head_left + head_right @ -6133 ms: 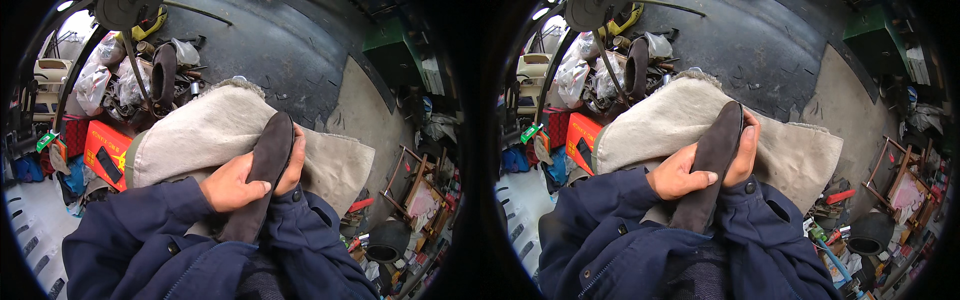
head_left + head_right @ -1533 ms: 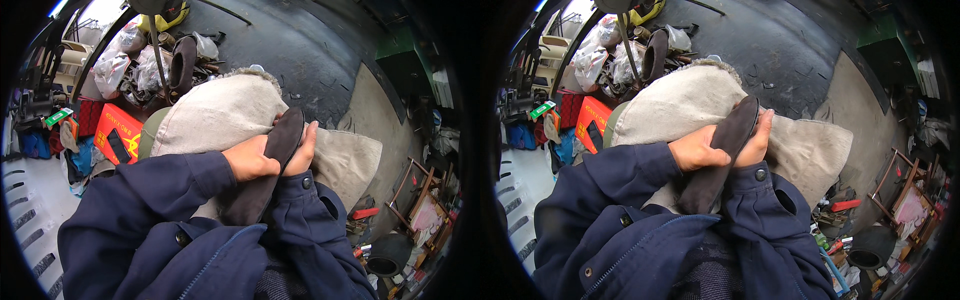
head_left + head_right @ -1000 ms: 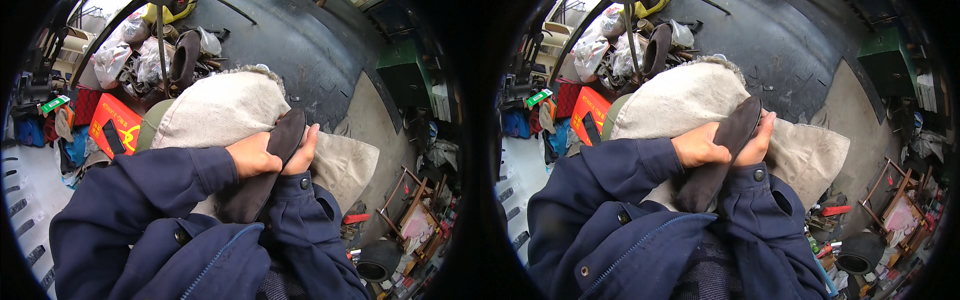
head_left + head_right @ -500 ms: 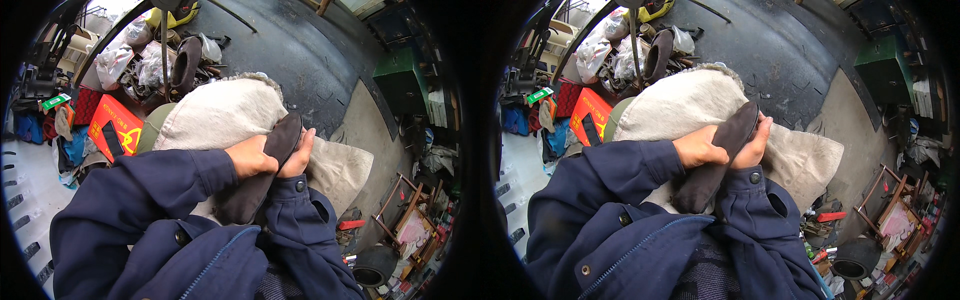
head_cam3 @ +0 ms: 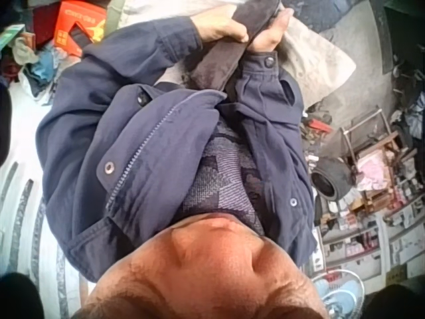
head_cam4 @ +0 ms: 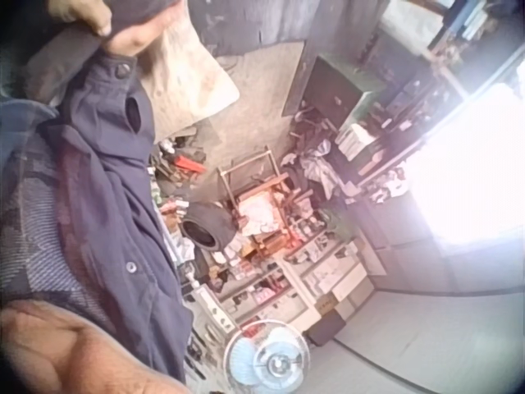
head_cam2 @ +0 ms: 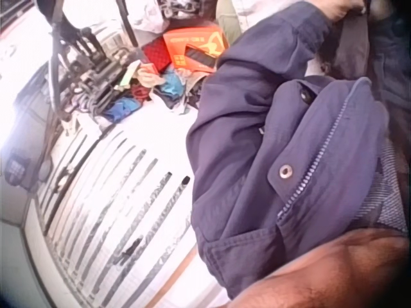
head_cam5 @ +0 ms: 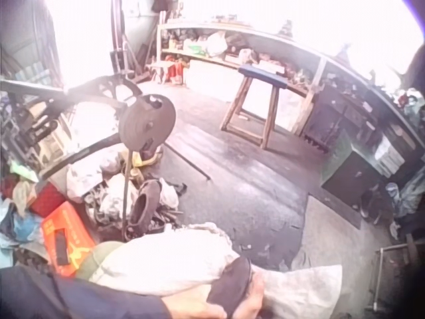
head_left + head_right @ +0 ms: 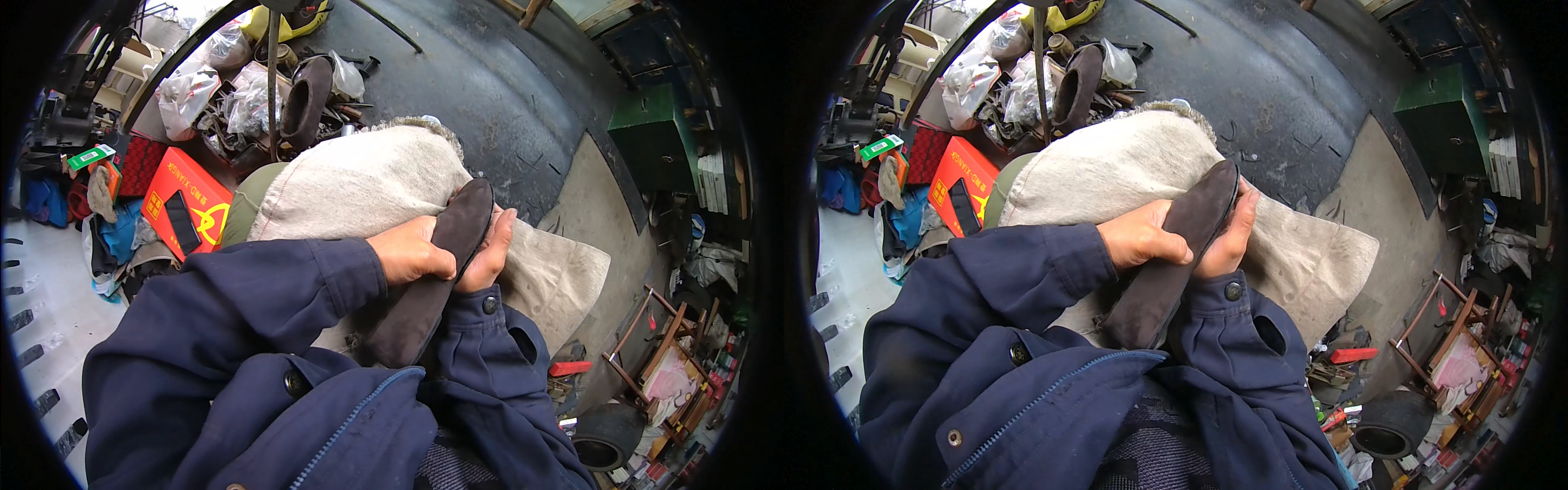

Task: The person holds a dark shoe sole, repeatedly presses and rubs its edges, and applies glue from a small bottle along the seam. The person continues to press the glued edges together and inspects the sole throughout the clip.

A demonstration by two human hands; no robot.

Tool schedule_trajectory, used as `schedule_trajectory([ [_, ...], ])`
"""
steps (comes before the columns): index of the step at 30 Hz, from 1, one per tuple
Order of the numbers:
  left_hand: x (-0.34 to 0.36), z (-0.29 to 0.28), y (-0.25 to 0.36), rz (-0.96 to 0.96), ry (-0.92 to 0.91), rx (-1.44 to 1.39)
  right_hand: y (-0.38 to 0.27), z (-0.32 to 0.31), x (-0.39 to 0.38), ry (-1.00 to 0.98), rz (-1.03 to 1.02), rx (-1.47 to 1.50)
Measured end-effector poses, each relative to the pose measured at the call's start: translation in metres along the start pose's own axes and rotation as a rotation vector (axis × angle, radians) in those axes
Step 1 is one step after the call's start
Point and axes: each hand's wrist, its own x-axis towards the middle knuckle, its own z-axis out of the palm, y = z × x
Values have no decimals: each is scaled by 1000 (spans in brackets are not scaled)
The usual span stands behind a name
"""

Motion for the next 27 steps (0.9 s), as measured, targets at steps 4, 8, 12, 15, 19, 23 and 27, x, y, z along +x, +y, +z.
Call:
schedule_trajectory([
  [4,4,-3,-6,-12,24,53,3,-1,-1,78,-34,-63],
  [8,6,-1,-6,-12,48,90,7,2,2,144,-117,-191],
  [12,5,-1,1,-1,14,48,4,3,3,130,-70,-84],
  [15,2,1,1,-19,25,29,2,4,1,114,-72,-53],
  [19,0,2,0,-4,40,38,2,2,0,82,-96,-59],
  [23,6,4,-10,121,88,90,8,-1,2,126,-151,-164],
  [27,14,-3,-17,188,113,263,8,0,3,173,-248,-423],
])
